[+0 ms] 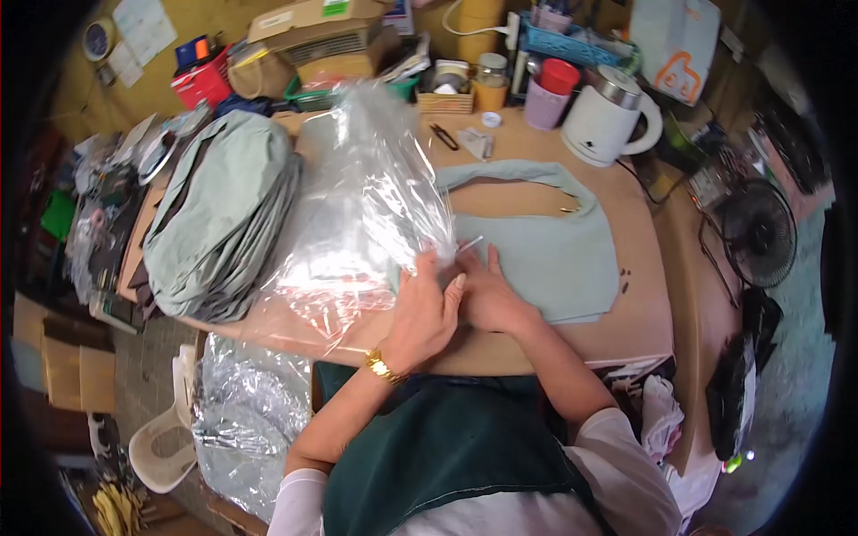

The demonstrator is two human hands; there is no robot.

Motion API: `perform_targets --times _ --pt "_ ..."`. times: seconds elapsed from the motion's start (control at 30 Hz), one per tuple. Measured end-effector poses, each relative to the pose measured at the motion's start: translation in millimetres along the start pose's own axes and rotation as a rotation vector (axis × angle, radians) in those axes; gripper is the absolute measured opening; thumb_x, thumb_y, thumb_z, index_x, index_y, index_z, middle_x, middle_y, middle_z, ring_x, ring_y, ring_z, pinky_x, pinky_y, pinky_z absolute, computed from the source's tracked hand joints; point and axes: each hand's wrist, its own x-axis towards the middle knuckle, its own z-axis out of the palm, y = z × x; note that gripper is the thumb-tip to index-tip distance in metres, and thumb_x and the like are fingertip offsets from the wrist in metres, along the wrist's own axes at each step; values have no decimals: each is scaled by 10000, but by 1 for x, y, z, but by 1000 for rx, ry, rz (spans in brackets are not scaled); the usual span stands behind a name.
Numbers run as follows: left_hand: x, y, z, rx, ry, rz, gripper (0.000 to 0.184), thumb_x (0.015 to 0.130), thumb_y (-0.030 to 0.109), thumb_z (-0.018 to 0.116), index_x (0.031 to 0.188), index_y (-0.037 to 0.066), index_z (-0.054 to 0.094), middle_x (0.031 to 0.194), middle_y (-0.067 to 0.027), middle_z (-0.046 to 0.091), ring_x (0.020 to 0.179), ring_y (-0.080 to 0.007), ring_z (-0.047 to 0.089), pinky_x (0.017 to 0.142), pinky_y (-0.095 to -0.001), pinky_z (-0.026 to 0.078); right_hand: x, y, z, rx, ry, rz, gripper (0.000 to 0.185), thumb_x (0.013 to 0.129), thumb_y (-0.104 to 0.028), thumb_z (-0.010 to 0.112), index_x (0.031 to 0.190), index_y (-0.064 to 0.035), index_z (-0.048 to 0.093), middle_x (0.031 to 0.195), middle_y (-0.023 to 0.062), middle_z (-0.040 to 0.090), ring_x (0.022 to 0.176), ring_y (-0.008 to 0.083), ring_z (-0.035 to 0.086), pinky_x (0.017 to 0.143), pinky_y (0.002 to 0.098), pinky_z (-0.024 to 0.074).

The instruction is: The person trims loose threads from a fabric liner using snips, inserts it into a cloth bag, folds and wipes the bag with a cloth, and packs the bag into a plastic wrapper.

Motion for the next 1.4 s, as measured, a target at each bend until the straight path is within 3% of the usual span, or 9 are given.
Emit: perform_targets --times 0.07,0.2,0.43,0.67,0.87,1.0,1.1,1.27,1.4 --pt "2 -5 14 219 -478 -173 488 972 199 502 1341 -94 373 1223 -330 576 1160 -425 579 1138 -625 195 -23 21 -19 -60 -5 87 637 935 -456 571 1458 -125 420 1557 171 323 1471 382 216 1109 720 89" --pt "-18 -62 11 346 -249 114 414 929 116 509 1281 -76 407 859 -246 635 832 -419 633 1089 -687 205 -98 102 -40 -147 29 329 697 910 -560 547 1497 -220 389 1613 136 215 1494 351 158 1113 726 37" --pt "7 26 42 234 -300 116 624 959 292 565 1374 -106 323 1120 -239 628 987 -401 621 1096 -714 133 -105 64 1 -193 266 624 740 897 -560 567 1520 -225 351 1622 149 178 1499 362 122 1101 739 34" --pt "-1 -17 60 431 -307 85 679 899 537 602 1249 -29 466 1257 -250 571 1292 -438 454 1070 -758 63 -177 34 -53 228 -91 195 739 817 -327 746 1463 -151 434 1587 178 253 1475 359 220 1155 613 151" --pt "2 -24 54 428 -397 28 957 719 682 710 1288 -34 427 1331 -266 527 1433 -454 257 1077 -751 44 -203 58 -33 80 338 33 339 714 -8 682 1048 -66 681 1192 127 656 1138 297 601 954 443 411" --pt "-11 -11 65 242 -595 17 1022 729 613 738 1406 -41 341 1398 -262 485 1437 -438 258 1076 -747 92 -151 53 -92 -191 709 36 233 677 42 630 888 -58 639 934 101 654 878 292 610 775 422 426" --pt "-36 -17 81 -51 -649 315 876 744 464 766 1386 6 384 1344 -263 485 1386 -408 337 1144 -677 37 -76 36 -129 -204 398 -126 150 728 4 622 860 -60 650 911 88 641 901 294 614 801 461 443" --pt "-18 -55 -30 -495 -397 -561 685 892 235 667 1436 4 320 1022 -178 646 832 -245 657 730 -389 544 44 51 -133 77 -371 -169 143 802 -165 703 833 -31 663 1154 167 589 1121 357 551 957 447 411" --pt "-15 -39 -168 -492 -91 -645 405 976 246 589 1266 -23 502 814 -142 677 673 -219 669 572 -313 514 92 86 -74 87 -217 -339 167 788 -193 727 872 -51 707 1347 194 501 1312 377 426 1097 516 321"
